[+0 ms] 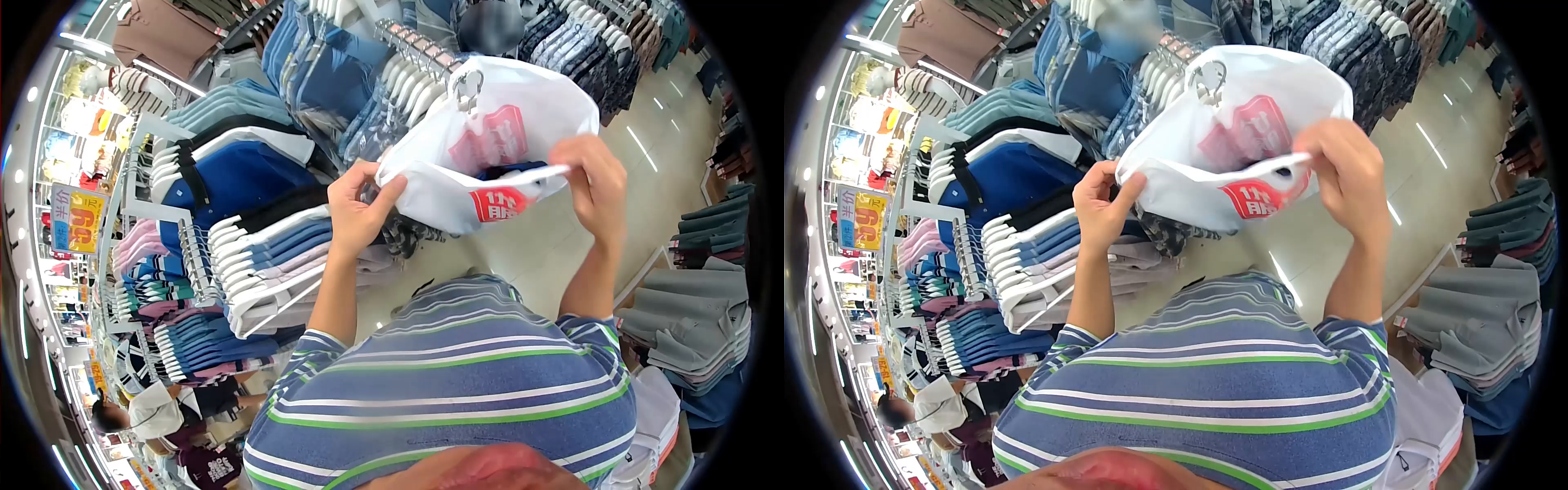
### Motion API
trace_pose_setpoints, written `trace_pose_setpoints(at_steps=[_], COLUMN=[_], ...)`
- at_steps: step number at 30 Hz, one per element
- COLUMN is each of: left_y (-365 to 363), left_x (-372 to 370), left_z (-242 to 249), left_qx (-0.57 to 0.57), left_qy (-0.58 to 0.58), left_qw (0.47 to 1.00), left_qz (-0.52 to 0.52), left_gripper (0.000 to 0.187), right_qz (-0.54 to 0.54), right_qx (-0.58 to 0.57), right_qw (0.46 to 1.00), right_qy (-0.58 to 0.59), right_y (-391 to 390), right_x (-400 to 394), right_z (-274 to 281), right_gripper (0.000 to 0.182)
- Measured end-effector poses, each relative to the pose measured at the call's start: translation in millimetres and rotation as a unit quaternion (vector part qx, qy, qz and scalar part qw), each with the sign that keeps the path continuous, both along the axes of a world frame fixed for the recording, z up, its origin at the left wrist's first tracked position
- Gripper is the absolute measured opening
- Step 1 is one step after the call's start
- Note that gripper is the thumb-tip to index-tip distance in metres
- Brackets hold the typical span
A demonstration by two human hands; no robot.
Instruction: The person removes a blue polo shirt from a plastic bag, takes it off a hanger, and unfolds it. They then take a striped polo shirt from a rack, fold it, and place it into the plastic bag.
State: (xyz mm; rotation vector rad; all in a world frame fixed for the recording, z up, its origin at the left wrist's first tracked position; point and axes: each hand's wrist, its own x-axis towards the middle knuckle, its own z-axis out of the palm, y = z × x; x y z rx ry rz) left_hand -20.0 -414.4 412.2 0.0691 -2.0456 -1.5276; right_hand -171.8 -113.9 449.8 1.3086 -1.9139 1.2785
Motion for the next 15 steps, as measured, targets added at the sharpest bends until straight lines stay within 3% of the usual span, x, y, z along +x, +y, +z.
trace_pose_setpoints(at_steps=[2, 4, 7, 11, 13, 14, 15], left_y=[5.2, 11.0, 21.6, 34.8, 43.4, 45.7, 46.0], left_x=[4.4, 5.5, 9.1, 10.7, 9.3, 7.9, 6.8], left_z=[-7.7, -14.4, -25.0, -34.4, -32.0, -31.1, -31.2], left_qx=[-0.005, -0.103, -0.088, -0.105, -0.088, -0.069, -0.052], left_qy=[-0.028, -0.004, -0.011, -0.018, -0.021, -0.028, -0.034], left_qw=[1.0, 0.994, 0.995, 0.994, 0.995, 0.997, 0.998], left_qz=[0.005, 0.037, 0.051, 0.039, 0.048, 0.037, 0.03], left_gripper=[0.018, 0.02, 0.022, 0.019, 0.015, 0.014, 0.012], right_qz=[0.029, 0.029, 0.067, 0.153, 0.282, 0.29, 0.228], right_qx=[0.049, 0.125, 0.185, 0.137, 0.119, 0.122, 0.206], right_qw=[0.996, 0.982, 0.964, 0.962, 0.925, 0.923, 0.935], right_qy=[-0.068, -0.138, -0.177, -0.178, -0.226, -0.224, -0.177], right_y=[18.5, 31.7, 38.7, 7.5, -16.3, -26.1, -39.4], right_x=[15.1, 27.5, 32.9, 37.5, 32.0, 23.4, 13.1], right_z=[-13.9, -22.7, -18.3, 10.7, 6.0, -0.6, -9.6], right_gripper=[0.013, 0.011, 0.009, 0.012, 0.012, 0.012, 0.016])
